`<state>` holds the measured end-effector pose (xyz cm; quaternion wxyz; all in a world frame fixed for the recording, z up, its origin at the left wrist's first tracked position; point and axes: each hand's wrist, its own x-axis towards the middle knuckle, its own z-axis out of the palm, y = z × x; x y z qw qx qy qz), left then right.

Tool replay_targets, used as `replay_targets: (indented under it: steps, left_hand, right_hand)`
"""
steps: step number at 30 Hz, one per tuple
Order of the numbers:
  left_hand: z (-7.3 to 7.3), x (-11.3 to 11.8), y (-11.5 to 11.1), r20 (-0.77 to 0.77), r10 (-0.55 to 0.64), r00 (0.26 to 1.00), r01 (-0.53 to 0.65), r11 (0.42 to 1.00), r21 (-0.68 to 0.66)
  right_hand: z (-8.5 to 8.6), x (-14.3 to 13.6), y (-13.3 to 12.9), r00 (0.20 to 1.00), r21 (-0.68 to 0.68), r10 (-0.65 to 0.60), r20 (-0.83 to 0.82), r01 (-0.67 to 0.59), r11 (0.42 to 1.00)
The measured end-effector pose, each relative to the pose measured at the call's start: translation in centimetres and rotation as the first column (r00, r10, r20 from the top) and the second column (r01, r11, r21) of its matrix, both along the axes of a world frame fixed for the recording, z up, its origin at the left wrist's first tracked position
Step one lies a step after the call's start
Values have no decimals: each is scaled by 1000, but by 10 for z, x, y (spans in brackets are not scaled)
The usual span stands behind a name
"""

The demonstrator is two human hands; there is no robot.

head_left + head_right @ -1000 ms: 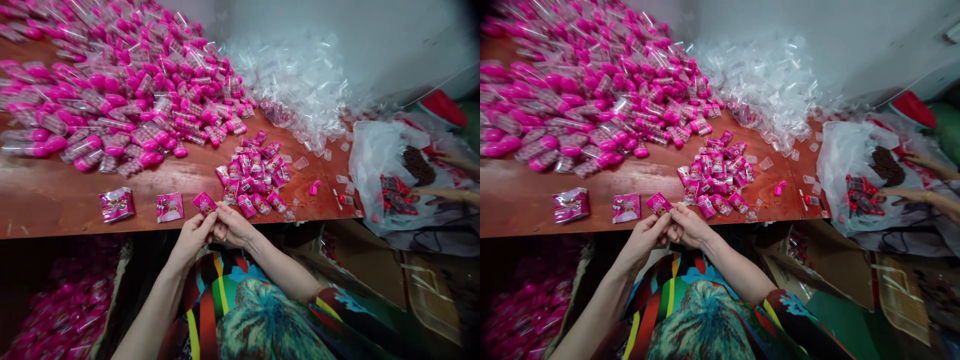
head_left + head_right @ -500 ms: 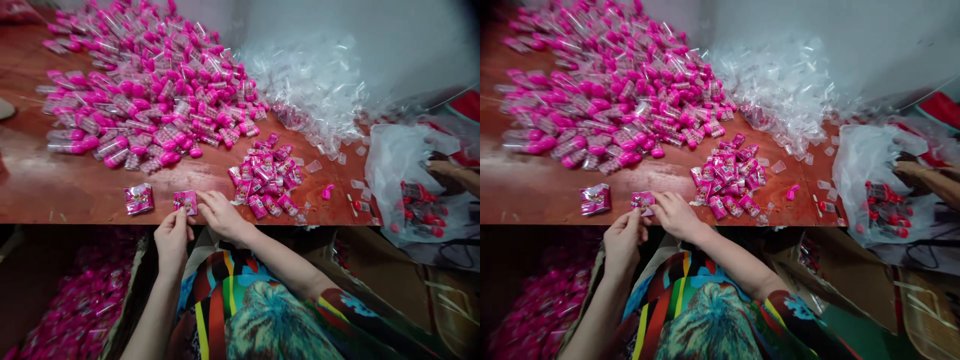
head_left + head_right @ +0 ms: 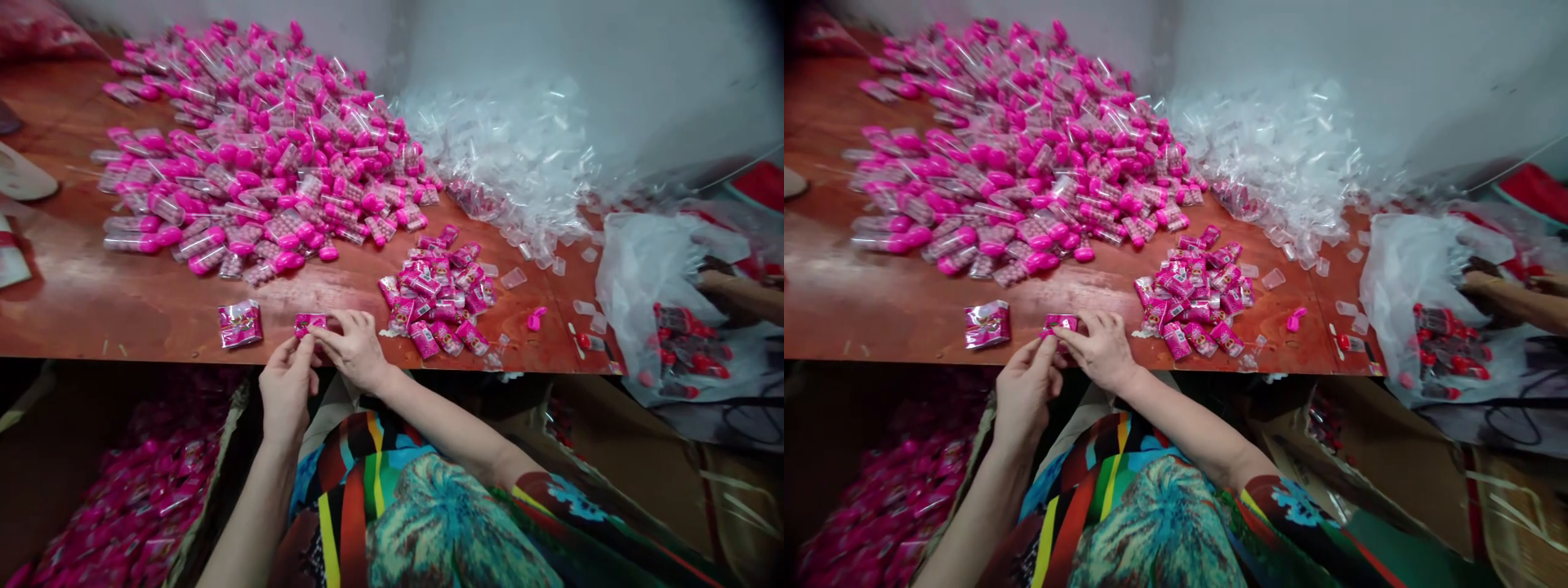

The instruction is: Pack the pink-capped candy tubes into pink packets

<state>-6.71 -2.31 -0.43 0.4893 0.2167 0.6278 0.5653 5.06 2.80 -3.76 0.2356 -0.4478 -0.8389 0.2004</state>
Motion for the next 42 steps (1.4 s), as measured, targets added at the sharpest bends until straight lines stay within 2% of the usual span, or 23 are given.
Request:
replay_targets:
  steps: [3,6,8,10,13,17,22,26,28,29,30,31,34,37,39,42]
  left_hand:
    - [7,3,3,36,-46,998,45,999,24]
    - [11,10,11,127,-49,991,44,998,36]
    - [13,16,18,172,-51,984,47,998,31]
    - [13,20,27,193,-48,980,48,999,5]
    - [13,24,44,206,-86,975,96,995,-38]
    - [16,29,69,225,-162,961,169,985,-14]
    - [25,35,92,334,-231,914,244,970,5]
    - [31,33,106,414,-260,872,284,959,5]
    - [33,32,110,384,-227,895,255,967,-23]
    - [33,31,110,361,-203,910,234,971,-43]
    - [33,30,111,339,-180,924,213,975,-64]
    - [33,30,110,318,-162,934,198,977,-84]
    - [26,28,105,267,-175,948,213,970,-121]
    - [15,27,100,245,-203,948,242,960,-139]
    - [11,29,99,251,-207,946,247,959,-139]
    - [9,33,97,291,-206,934,250,960,-125]
  right_hand:
    - [2,5,0,952,-148,-33,-304,-13,989]
    - [9,8,5,772,-392,-184,-609,-92,915]
    - [17,11,10,695,-451,-225,-683,-159,878]
    - [25,15,16,695,-443,-210,-687,-172,880]
    - [35,21,28,769,-407,-187,-612,-103,907]
    - [43,31,49,898,-227,-78,-433,-25,974]
    - [52,44,72,974,-121,8,-224,-36,992]
    - [63,61,103,984,-160,115,-135,-136,978]
    - [70,77,132,995,-235,63,-78,-80,969]
    - [74,87,150,999,-272,-44,-20,37,962]
    - [76,98,170,970,-291,-228,88,244,925]
    - [77,110,190,925,-270,-353,140,379,885]
    - [71,139,244,807,-251,-538,244,588,769]
    - [57,146,277,774,-305,-544,325,630,714]
    - [50,137,286,795,-340,-501,342,602,723]
    - [45,117,284,825,-356,-460,327,559,749]
